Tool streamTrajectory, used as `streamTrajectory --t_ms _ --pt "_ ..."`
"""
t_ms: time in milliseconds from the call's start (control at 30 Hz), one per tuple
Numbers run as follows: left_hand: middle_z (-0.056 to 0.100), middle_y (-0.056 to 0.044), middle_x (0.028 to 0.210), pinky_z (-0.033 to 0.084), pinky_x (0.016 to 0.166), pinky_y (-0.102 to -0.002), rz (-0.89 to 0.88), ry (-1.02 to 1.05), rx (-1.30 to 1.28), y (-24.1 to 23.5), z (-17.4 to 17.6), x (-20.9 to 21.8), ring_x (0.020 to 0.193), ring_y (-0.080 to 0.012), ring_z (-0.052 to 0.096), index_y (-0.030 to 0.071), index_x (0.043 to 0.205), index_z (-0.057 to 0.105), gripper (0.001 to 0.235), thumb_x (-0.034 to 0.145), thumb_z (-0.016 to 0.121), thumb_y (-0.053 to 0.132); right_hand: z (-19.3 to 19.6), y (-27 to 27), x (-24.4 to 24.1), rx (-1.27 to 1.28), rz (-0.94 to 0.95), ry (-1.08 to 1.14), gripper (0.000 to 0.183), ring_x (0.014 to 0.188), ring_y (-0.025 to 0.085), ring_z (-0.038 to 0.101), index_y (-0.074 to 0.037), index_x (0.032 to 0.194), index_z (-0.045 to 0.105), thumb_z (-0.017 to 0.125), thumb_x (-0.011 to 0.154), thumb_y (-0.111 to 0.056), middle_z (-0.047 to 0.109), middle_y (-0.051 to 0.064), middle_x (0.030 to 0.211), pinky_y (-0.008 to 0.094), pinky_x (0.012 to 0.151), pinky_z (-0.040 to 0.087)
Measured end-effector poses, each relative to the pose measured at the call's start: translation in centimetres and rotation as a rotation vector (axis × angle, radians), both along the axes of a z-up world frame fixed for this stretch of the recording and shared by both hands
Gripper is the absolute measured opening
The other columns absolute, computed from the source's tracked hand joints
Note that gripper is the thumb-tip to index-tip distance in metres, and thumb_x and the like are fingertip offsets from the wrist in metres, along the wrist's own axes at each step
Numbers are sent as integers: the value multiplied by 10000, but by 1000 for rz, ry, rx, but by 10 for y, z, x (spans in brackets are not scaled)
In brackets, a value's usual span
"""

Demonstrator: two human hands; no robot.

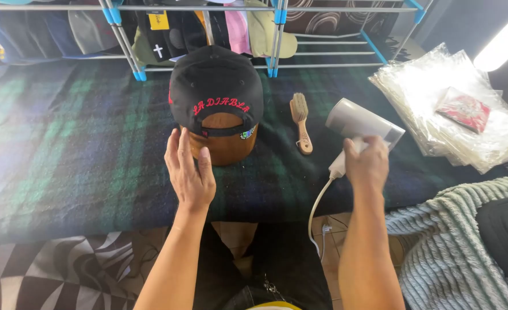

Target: The person steams a black baseball cap placed on a wooden hat form using a handheld steamer. They rotate the cap to steam different sections, including the brim and the embroidered logo. After steaming, the person uses a wooden brush to smooth the fabric and then removes the cap from the form.

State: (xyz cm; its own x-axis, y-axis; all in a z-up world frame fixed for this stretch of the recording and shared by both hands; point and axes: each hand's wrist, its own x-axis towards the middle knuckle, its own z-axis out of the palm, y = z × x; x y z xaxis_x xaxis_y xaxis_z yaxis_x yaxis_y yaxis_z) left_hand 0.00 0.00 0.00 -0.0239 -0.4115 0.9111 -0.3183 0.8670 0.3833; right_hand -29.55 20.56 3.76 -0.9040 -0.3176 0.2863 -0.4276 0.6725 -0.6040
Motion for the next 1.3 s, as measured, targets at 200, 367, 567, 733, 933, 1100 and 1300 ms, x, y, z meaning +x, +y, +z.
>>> streamTrajectory --t_ms 200,367,567,733,933,1100,1300 --pt "547 -286 1334 473 1013 -543 44 -2 -115 0 0 3 1229 -471 576 -45 1428 547 498 1031 593 253 4 3 -2 90 3 -279 859 1231 503 586 15 1379 478 790 845 -582 601 377 1287 581 984 519" --pt "562 -272 1303 479 998 -529 35 51 -115 2 4 4 1199 -462 585 -54 1402 561 471 1020 600 220 -38 -7 -28 -581 74 -540 722 1010 425 706 72 1384 441 800 855 -263 563 364 1219 497 740 673" --pt "581 -237 1217 489 959 -505 1 108 -137 13 13 7 1125 -426 598 -67 1341 581 423 981 631 147 -18 -6 -19 -1334 226 -1038 267 654 124 670 24 1063 555 706 857 -49 585 99 837 179 510 554" --pt "661 -161 1200 519 957 -424 -199 59 -30 76 80 7 1096 -333 623 -22 1261 612 297 999 632 118 56 -9 112 -977 178 -512 653 490 210 533 -111 1395 403 672 804 -53 572 162 1120 301 433 430" --pt "624 -179 1386 447 1012 -417 -764 -355 756 122 167 6 1301 -296 579 13 1530 371 893 880 428 623 49 -35 187 -811 602 604 630 1322 354 478 -7 1512 400 734 983 -78 438 262 1400 466 982 538" --pt "727 -18 879 563 848 -323 -758 159 782 104 193 23 891 -140 685 94 944 710 137 924 692 228 77 -69 243 -501 605 216 302 1177 257 490 -167 1088 645 658 863 -367 409 96 1204 403 770 483" --pt "685 -58 727 501 509 -305 -458 360 1081 10 224 65 559 -166 635 70 922 718 174 782 717 173 148 -91 213 -519 1328 752 462 1110 430 666 18 1234 659 680 962 -354 652 199 1160 526 987 528"
